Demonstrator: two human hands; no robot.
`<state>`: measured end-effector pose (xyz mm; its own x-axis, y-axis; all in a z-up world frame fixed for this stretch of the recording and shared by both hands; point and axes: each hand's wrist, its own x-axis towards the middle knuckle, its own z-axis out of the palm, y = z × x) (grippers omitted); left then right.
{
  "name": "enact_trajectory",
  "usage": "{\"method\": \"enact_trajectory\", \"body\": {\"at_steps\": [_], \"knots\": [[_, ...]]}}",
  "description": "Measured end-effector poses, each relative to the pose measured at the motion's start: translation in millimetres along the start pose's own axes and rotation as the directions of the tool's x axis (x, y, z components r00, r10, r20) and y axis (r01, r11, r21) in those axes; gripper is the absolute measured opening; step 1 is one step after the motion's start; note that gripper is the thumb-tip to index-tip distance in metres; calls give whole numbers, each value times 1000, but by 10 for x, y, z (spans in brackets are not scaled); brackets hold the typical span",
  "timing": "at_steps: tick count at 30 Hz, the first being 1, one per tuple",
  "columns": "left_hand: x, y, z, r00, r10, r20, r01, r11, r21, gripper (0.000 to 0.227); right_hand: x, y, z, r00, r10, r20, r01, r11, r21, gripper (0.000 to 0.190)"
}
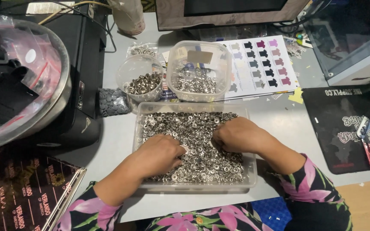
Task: Sorting through a large tray of small metal eyelets by hand and placing selected ones into smaller containers.
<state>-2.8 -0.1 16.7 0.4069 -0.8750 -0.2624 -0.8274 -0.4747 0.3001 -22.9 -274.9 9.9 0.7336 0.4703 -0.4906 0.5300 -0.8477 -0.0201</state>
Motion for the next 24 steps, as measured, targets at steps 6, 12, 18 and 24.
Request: {"method": "enact_trajectory", "body": {"at_steps": [6,12,18,24], "knots": [[-3,22,-77,1000,11,10,-11,1000,7,21,-279,-94,-441,983,53,-176,3,952,306,24],[-5,-18,-5,1000,14,20,-14,1000,12,24,-332,212,-354,717,206,-666,218,841,495,20],[-14,36,-81,1000,-4,18,4,1000,-1,23,-119,381,-150,528,459,-715,342,655,673,13],[-51,56,-94,999,-29,38,30,1000,-9,24,-53,283,-215,460,473,-751,423,627,654,13]]}}
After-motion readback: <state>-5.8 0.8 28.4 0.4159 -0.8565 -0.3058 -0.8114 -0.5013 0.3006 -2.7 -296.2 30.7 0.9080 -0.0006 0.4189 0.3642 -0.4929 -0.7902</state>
